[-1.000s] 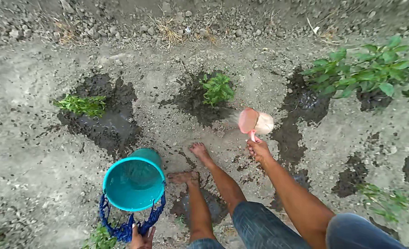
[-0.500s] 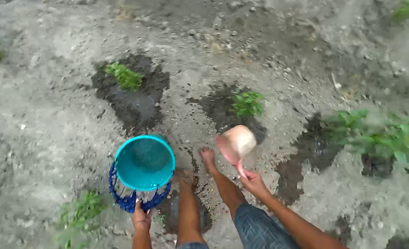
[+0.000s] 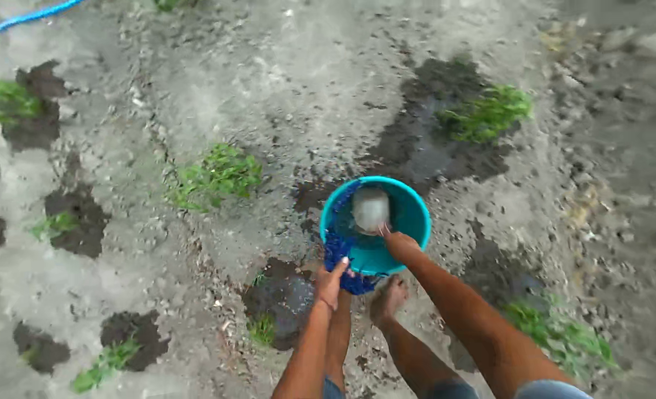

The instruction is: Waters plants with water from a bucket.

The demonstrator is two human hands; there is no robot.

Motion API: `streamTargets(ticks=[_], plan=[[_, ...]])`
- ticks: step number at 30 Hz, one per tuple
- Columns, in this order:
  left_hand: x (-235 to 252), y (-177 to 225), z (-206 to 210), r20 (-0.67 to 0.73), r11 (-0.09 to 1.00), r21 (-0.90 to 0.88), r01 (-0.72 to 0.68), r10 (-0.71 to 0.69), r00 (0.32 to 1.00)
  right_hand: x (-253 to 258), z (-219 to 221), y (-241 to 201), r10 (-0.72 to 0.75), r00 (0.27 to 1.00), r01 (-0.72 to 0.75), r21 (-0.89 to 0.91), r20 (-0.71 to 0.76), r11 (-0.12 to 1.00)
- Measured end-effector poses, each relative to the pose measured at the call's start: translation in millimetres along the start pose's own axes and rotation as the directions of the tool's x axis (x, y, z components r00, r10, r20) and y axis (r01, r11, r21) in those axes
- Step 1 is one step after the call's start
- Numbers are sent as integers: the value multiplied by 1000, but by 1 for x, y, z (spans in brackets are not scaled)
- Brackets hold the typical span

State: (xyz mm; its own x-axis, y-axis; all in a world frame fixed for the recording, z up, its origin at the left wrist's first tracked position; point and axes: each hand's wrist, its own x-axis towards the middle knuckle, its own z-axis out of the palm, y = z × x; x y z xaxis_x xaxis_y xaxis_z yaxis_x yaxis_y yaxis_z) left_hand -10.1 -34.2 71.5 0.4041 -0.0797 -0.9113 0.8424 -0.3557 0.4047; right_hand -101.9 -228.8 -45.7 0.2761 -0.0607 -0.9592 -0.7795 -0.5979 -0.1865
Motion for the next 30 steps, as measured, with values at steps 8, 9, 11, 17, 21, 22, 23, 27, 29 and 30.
streamTargets(ticks=[8,9,11,17,21,22,23,27,29,30], plan=[[77,-2,-63,109,944,311,112,-152,982,26,-17,29,-183,913,-137,695,366,706],[86,-3,-67,135,946,304,116,-163,977,23,-26,39,-240,888,-149,739,392,657],[99,-4,-73,171,957,253,144,-191,967,11,-36,57,-338,838,-149,776,428,613],[124,-22,-62,95,948,-90,305,-296,950,-86,-72,54,-571,718,-89,867,397,491],[132,-45,-43,36,895,-358,266,-271,962,-135,-96,-7,-672,690,73,898,269,434],[128,-44,-40,33,877,-398,268,-278,960,-139,-103,-28,-662,706,107,887,251,450],[121,-39,-41,42,872,-407,272,-280,959,-138,-109,-51,-644,728,142,868,234,476],[107,-38,-51,133,907,-333,258,-226,965,-102,-129,-147,-554,820,257,774,142,579],[95,-34,-52,164,927,-297,230,-188,969,-75,-133,-191,-518,849,274,748,107,604],[91,-32,-51,166,933,-287,218,-175,970,-61,-135,-210,-508,857,282,743,90,607]])
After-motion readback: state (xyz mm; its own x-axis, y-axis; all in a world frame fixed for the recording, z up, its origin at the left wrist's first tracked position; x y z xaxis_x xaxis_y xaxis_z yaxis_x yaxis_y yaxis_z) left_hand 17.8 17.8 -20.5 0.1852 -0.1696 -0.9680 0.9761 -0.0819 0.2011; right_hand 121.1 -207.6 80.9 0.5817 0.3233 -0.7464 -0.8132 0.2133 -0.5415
